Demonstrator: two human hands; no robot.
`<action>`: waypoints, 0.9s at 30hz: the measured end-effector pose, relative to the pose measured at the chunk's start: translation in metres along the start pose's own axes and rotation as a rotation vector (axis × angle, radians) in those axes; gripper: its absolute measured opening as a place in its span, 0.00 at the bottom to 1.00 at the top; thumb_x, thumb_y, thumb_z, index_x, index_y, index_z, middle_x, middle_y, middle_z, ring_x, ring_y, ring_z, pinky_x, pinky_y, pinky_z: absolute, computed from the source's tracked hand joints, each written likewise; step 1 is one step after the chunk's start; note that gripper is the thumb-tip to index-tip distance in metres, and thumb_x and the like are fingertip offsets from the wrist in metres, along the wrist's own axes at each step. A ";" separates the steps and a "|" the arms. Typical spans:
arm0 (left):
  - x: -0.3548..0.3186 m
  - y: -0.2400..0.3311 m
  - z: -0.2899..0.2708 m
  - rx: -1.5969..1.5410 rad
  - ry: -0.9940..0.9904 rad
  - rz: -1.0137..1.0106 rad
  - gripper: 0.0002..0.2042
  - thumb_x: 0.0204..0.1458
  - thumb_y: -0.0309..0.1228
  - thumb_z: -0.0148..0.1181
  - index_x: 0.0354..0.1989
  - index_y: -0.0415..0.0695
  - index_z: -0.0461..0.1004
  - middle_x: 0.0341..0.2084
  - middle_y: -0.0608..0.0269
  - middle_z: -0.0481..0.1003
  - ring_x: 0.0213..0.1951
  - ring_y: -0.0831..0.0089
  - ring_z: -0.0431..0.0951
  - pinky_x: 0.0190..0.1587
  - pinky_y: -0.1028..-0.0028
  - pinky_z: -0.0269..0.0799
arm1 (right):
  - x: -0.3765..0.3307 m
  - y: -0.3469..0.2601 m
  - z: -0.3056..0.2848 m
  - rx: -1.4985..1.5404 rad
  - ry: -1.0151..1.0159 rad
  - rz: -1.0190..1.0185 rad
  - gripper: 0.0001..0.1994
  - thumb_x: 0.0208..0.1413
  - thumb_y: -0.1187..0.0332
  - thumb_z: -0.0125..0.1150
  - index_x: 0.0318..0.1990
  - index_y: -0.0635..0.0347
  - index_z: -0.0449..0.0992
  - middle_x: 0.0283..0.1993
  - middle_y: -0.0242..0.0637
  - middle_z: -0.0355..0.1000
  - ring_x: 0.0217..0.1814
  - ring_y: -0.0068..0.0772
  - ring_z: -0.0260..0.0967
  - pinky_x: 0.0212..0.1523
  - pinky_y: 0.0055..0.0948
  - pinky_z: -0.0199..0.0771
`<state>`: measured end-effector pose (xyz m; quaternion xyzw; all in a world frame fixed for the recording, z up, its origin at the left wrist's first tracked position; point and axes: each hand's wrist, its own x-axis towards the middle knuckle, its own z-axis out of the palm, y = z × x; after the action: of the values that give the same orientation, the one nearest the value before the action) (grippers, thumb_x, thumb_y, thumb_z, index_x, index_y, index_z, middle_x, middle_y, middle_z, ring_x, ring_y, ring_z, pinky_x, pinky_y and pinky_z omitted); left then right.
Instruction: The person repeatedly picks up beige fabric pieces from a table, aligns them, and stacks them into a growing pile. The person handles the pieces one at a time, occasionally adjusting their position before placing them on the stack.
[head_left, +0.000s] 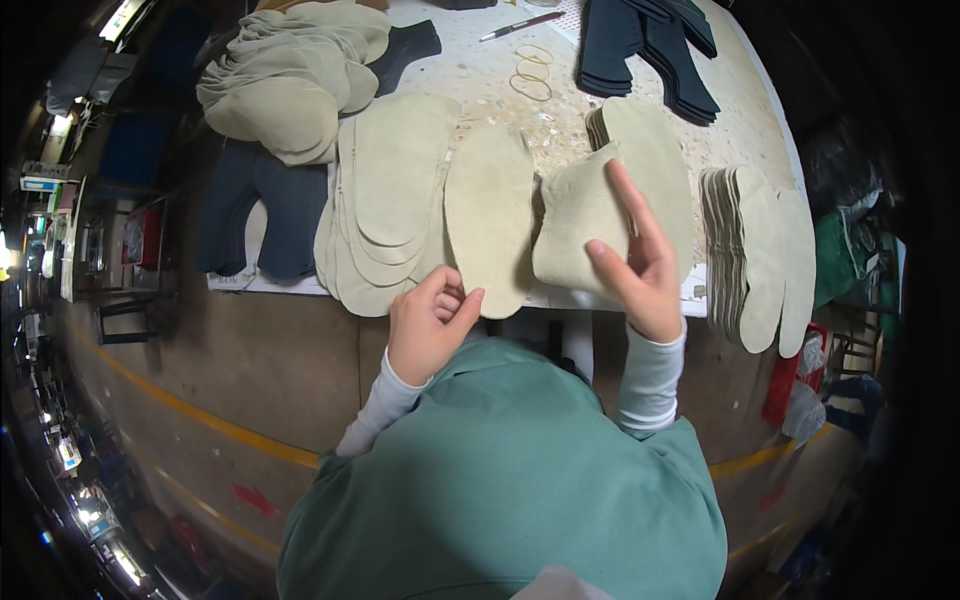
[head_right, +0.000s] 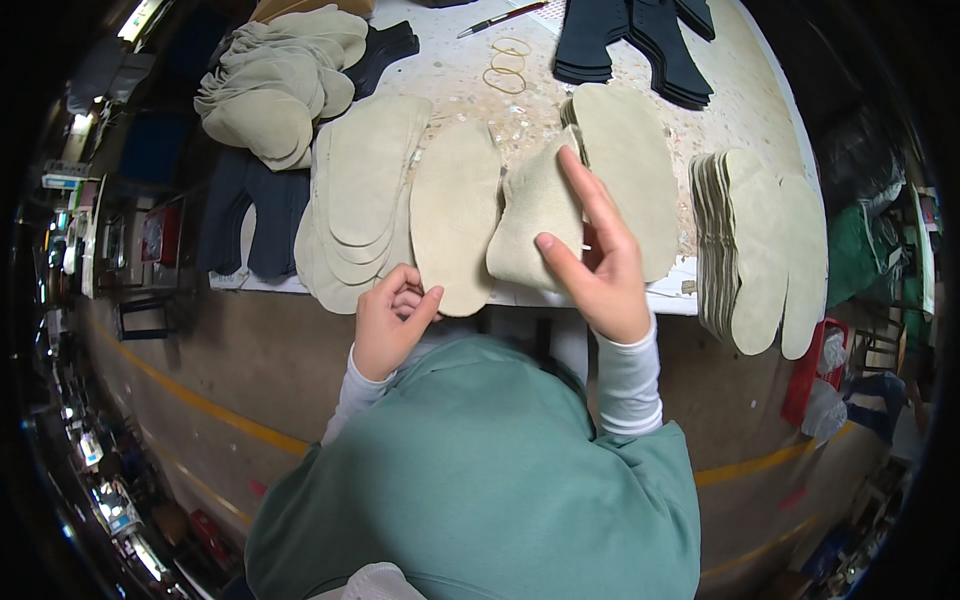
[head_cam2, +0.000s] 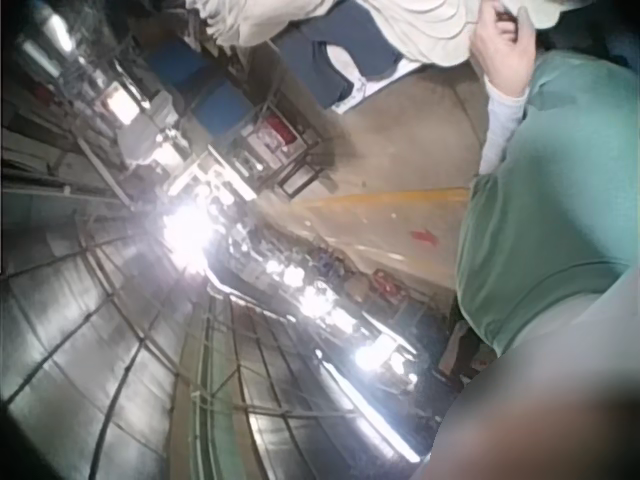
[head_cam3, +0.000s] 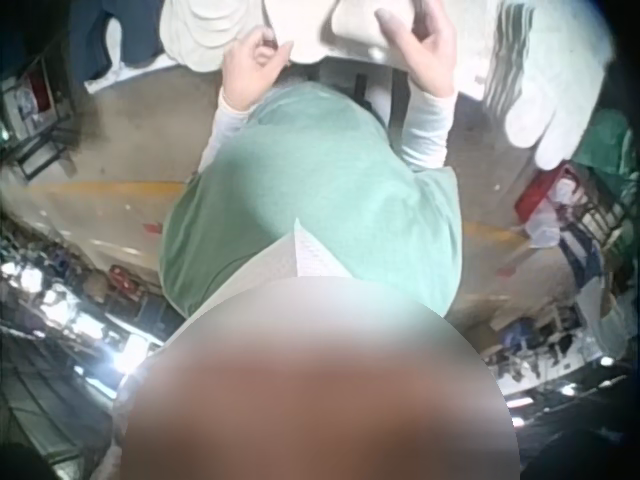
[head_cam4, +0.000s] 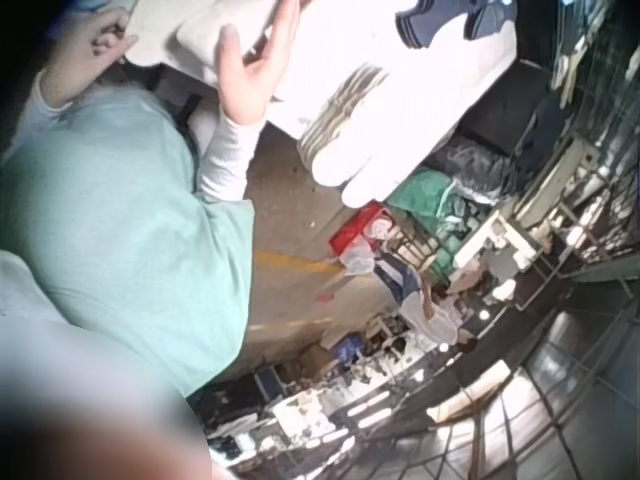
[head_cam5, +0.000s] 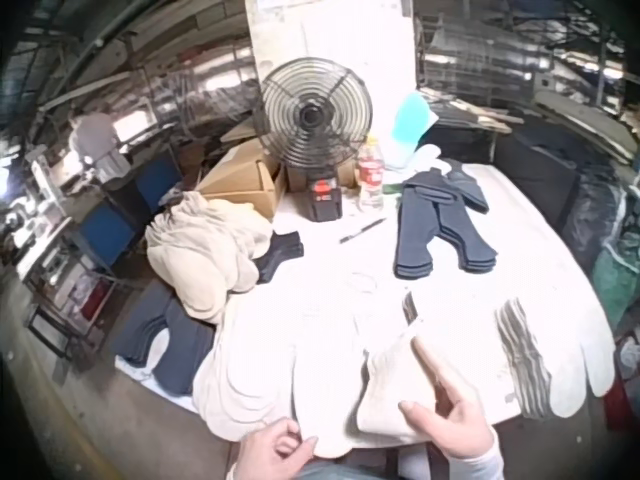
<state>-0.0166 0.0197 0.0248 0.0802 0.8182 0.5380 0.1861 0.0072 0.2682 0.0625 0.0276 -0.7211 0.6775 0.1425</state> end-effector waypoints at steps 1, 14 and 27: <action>-0.002 -0.003 0.000 -0.185 -0.048 0.009 0.12 0.54 0.23 0.62 0.44 0.37 0.67 0.26 0.58 0.79 0.28 0.82 0.78 0.31 0.80 0.72 | 0.003 -0.008 -0.005 0.039 -0.041 0.020 0.36 0.52 0.80 0.60 0.70 0.66 0.54 0.72 0.44 0.53 0.71 0.32 0.53 0.67 0.28 0.53; -0.013 -0.006 -0.001 -0.877 -0.257 -0.301 0.24 0.66 0.34 0.45 0.68 0.41 0.51 0.55 0.57 0.71 0.52 0.68 0.76 0.55 0.68 0.72 | 0.017 0.031 0.050 0.248 -0.175 0.392 0.36 0.53 0.79 0.61 0.70 0.60 0.54 0.66 0.39 0.60 0.48 0.19 0.68 0.46 0.18 0.71; -0.010 -0.005 0.003 -0.732 -0.249 -0.268 0.22 0.65 0.30 0.46 0.66 0.39 0.54 0.52 0.56 0.73 0.48 0.71 0.78 0.49 0.71 0.77 | -0.022 0.031 0.051 -0.146 -0.158 0.226 0.34 0.54 0.83 0.59 0.69 0.58 0.59 0.58 0.35 0.62 0.44 0.15 0.67 0.36 0.14 0.68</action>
<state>-0.0063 0.0171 0.0217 -0.0343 0.5471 0.7508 0.3684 0.0126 0.2168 0.0251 -0.0112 -0.7760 0.6306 0.0099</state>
